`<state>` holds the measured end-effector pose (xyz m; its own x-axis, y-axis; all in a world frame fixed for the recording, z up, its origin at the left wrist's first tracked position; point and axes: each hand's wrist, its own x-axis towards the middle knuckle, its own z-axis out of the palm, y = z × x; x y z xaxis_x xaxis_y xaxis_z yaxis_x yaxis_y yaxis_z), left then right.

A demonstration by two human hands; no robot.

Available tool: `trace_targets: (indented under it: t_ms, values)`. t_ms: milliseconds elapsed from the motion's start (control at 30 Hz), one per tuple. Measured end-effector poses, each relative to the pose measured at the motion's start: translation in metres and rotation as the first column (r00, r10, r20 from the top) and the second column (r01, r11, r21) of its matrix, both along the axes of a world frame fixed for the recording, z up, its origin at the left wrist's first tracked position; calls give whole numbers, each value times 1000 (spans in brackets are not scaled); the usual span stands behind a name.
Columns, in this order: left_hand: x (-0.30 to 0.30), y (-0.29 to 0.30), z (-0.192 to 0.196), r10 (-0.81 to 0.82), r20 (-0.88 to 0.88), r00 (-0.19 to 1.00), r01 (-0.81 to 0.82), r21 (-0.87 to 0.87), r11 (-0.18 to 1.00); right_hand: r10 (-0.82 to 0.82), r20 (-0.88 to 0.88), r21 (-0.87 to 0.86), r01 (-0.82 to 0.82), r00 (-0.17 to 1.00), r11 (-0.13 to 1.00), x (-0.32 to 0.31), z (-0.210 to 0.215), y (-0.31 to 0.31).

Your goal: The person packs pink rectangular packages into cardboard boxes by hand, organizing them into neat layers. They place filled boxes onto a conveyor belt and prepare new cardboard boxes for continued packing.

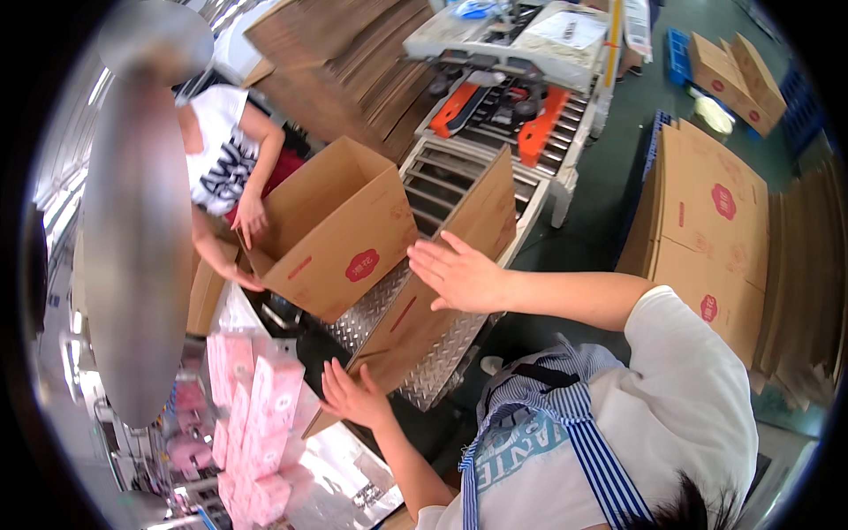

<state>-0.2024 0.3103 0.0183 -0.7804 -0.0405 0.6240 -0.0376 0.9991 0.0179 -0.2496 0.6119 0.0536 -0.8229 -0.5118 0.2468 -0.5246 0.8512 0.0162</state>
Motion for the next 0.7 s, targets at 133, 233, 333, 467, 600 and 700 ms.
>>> trace_targets:
  t_ms: [133, 233, 333, 467, 600, 700]
  values:
    - [12, -22, -3, -108, 123, 987, 102, 52, 993, -19, 282, 5, 19, 959, 1000, -60, 29, -30]
    - [45, -46, -58, -347, 391, 852, 303, 172, 938, -15, 342, -28, 26, 940, 999, -100, 29, -51]
    - [45, -44, -68, -355, 194, 914, 270, 362, 893, -29, 340, 6, 29, 940, 1000, -107, 31, -53]
    - [-12, -41, 14, -131, 54, 990, 123, 138, 983, 47, 400, -101, -7, 915, 995, -82, 40, -42]
    - [-41, -44, 28, -197, 262, 945, 192, 43, 980, 83, 534, -156, 2, 842, 988, -81, 53, -27]
    - [-14, -48, 19, -268, 226, 936, 248, 116, 962, -39, 537, 30, 27, 842, 999, -95, 60, -49]
